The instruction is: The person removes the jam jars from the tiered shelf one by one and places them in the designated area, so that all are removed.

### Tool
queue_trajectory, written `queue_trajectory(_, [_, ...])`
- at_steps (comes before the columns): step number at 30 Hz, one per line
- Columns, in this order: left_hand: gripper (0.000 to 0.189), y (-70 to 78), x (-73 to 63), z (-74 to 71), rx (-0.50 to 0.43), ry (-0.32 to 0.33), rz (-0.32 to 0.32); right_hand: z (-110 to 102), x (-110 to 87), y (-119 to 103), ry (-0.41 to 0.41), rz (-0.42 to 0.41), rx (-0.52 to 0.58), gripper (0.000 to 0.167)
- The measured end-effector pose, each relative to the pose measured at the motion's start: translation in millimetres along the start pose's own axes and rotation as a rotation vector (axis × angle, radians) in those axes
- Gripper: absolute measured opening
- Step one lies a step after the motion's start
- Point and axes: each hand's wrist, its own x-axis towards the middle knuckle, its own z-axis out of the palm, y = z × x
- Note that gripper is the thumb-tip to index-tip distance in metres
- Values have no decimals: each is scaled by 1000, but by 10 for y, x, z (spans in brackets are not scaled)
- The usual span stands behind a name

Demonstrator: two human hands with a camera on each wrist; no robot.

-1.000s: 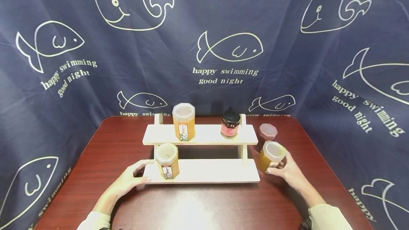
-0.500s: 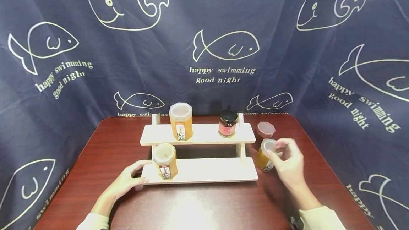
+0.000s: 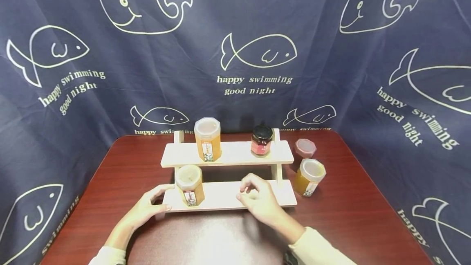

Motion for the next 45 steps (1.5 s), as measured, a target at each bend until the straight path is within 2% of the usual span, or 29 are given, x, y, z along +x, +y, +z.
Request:
queue_trajectory(3, [55, 12, 17, 1, -12, -5, 0, 233, 30, -5, -27, 111, -19, 31])
queue_trajectory(7, [57, 22, 18, -2, -16, -6, -20, 540, 72, 3, -137, 266, -103, 65])
queue_trajectory(10, [57, 25, 5, -5, -14, -2, -32, 756, 117, 2, -199, 320, -189, 86])
queue_trajectory(14, [57, 24, -7, 2, -20, 3, -44, 985, 181, -17, -162, 364, -212, 96])
queue_trajectory(19, [57, 9, -7, 17, -12, -5, -40, 1187, 226, -9, -59, 400, -152, 95])
queue_trajectory(23, [56, 17, 3, 18, -23, -9, -23, 1290, 264, 2, -13, 379, -179, 91])
queue_trajectory(34, [56, 51, -10, -9, -32, -11, -39, 1459, 294, 36, 58, 337, -309, 81])
queue_trajectory(39, [55, 31, -25, -15, -4, -4, -1, 1469, 292, 48, 62, 334, -323, 78])
queue_trajectory(45, [56, 32, -19, -9, -3, -4, -13, 1457, 285, 80, 66, 320, -330, 77])
